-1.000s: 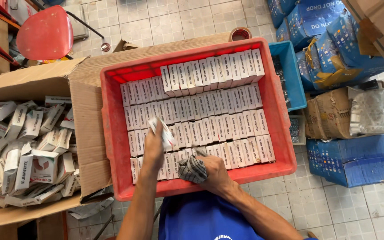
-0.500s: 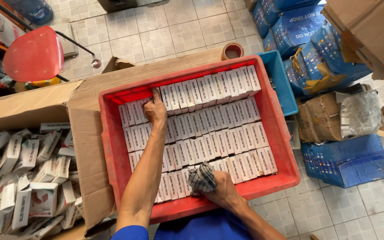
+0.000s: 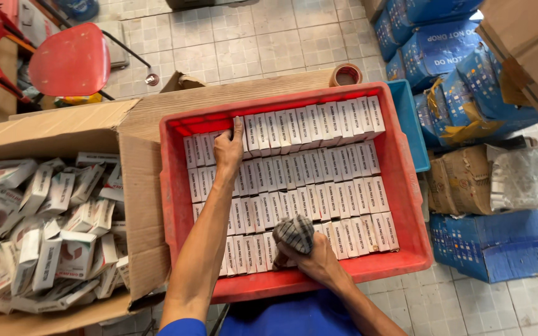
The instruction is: The person picks up small white boxes from a cardboard box, wipes them with a cloth, and places them into a red plastic crate. The person repeats this process, organizing the boxes in neat rows within the crate.
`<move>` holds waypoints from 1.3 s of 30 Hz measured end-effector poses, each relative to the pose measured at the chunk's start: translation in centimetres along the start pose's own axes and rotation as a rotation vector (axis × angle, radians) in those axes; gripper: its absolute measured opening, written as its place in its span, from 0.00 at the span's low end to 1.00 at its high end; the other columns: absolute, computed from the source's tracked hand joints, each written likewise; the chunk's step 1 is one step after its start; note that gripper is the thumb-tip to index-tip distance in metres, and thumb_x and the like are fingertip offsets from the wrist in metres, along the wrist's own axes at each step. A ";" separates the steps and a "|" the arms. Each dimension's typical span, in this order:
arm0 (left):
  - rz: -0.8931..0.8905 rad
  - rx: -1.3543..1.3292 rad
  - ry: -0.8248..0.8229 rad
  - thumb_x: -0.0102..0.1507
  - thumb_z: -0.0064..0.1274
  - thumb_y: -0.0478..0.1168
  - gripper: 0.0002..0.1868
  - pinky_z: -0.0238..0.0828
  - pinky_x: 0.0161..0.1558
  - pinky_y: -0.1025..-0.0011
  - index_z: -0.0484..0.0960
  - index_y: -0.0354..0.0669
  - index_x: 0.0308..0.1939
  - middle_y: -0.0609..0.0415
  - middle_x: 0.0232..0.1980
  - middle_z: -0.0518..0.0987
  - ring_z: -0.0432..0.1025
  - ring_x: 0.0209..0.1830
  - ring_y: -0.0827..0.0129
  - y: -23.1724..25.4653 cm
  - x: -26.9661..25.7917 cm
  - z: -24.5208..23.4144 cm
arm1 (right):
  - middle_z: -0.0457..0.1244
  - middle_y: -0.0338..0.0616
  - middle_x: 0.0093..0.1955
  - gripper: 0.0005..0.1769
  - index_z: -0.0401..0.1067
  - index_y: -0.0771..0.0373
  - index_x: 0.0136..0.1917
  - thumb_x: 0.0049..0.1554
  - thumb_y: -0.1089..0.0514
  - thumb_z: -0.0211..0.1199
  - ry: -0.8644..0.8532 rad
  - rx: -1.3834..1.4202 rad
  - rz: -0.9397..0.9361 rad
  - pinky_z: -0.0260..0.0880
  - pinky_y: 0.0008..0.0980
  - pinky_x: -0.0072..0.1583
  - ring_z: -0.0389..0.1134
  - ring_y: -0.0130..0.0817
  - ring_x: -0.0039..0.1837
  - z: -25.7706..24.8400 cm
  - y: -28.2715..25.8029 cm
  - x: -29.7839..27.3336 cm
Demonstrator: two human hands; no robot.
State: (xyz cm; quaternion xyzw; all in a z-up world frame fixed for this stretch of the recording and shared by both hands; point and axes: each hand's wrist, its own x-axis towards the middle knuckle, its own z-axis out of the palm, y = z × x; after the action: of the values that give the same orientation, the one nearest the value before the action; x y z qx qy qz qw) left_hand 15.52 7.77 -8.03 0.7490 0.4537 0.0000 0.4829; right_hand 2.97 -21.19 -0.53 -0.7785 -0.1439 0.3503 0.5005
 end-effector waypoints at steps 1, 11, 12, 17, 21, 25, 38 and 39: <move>0.021 -0.101 -0.014 0.59 0.38 0.80 0.58 0.74 0.51 0.62 0.71 0.32 0.73 0.39 0.57 0.82 0.74 0.49 0.61 0.4 -0.9 -1.1 | 0.80 0.43 0.41 0.20 0.82 0.61 0.47 0.58 0.42 0.67 -0.051 0.091 0.035 0.87 0.34 0.53 0.84 0.34 0.44 -0.2 -1.1 -0.1; 0.410 -0.221 0.215 0.71 0.54 0.63 0.36 0.74 0.64 0.47 0.86 0.28 0.57 0.28 0.53 0.84 0.78 0.59 0.37 -5.0 -3.2 -2.9 | 0.65 0.61 0.73 0.37 0.67 0.57 0.79 0.67 0.33 0.53 0.185 0.161 0.209 0.60 0.57 0.78 0.65 0.56 0.75 0.2 3.1 1.9; 0.398 -0.226 0.243 0.71 0.54 0.63 0.36 0.74 0.64 0.47 0.86 0.28 0.57 0.28 0.53 0.84 0.78 0.59 0.37 -4.6 -6.7 -3.5 | 0.65 0.61 0.73 0.37 0.67 0.57 0.79 0.67 0.33 0.53 0.159 0.149 0.199 0.60 0.57 0.78 0.65 0.56 0.75 0.7 2.8 1.5; 0.793 -0.141 -0.594 0.72 0.45 0.58 0.36 0.65 0.71 0.58 0.65 0.43 0.79 0.40 0.73 0.76 0.71 0.72 0.51 -4.2 -20.8 -8.1 | 0.61 0.63 0.76 0.30 0.62 0.74 0.77 0.61 0.67 0.53 0.227 1.085 -0.001 0.63 0.46 0.76 0.64 0.55 0.74 3.8 0.9 2.2; 0.877 -0.102 -0.320 0.71 0.53 0.47 0.31 0.67 0.71 0.59 0.69 0.31 0.73 0.31 0.69 0.77 0.74 0.69 0.42 -9.8 -21.2 -10.8 | 0.63 0.54 0.76 0.30 0.63 0.70 0.79 0.64 0.65 0.53 0.146 0.944 0.003 0.63 0.36 0.74 0.65 0.42 0.72 6.5 -3.9 2.7; 0.930 0.178 -0.070 0.70 0.58 0.53 0.20 0.68 0.29 0.53 0.73 0.44 0.33 0.49 0.29 0.80 0.76 0.26 0.51 -12.2 -21.8 -18.2 | 0.71 0.53 0.63 0.18 0.75 0.72 0.65 0.63 0.64 0.63 0.131 0.672 -0.267 0.75 0.39 0.68 0.73 0.42 0.63 9.1 -4.3 3.7; 0.303 0.557 0.368 0.72 0.56 0.66 0.27 0.65 0.29 0.68 0.75 0.49 0.35 0.59 0.27 0.73 0.65 0.25 0.70 -15.0 -5.6 -42.7 | 0.68 0.36 0.60 0.28 0.72 0.54 0.64 0.66 0.31 0.59 0.419 1.035 -0.015 0.71 0.36 0.68 0.69 0.32 0.63 13.2 -1.6 4.2; 0.314 0.556 0.357 0.72 0.56 0.66 0.27 0.65 0.29 0.68 0.75 0.49 0.35 0.59 0.27 0.73 0.65 0.25 0.70 -14.4 -4.5 -42.7 | 0.68 0.36 0.60 0.28 0.72 0.54 0.64 0.66 0.31 0.59 0.434 1.037 -0.018 0.71 0.36 0.68 0.69 0.32 0.63 13.9 -1.7 3.8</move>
State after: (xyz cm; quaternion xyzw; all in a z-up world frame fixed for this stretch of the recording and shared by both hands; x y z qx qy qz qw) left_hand -15.63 37.35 6.26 0.9004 0.3929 0.0818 0.1681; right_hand -3.62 -8.79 -4.07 -0.4837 0.1469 0.2026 0.8387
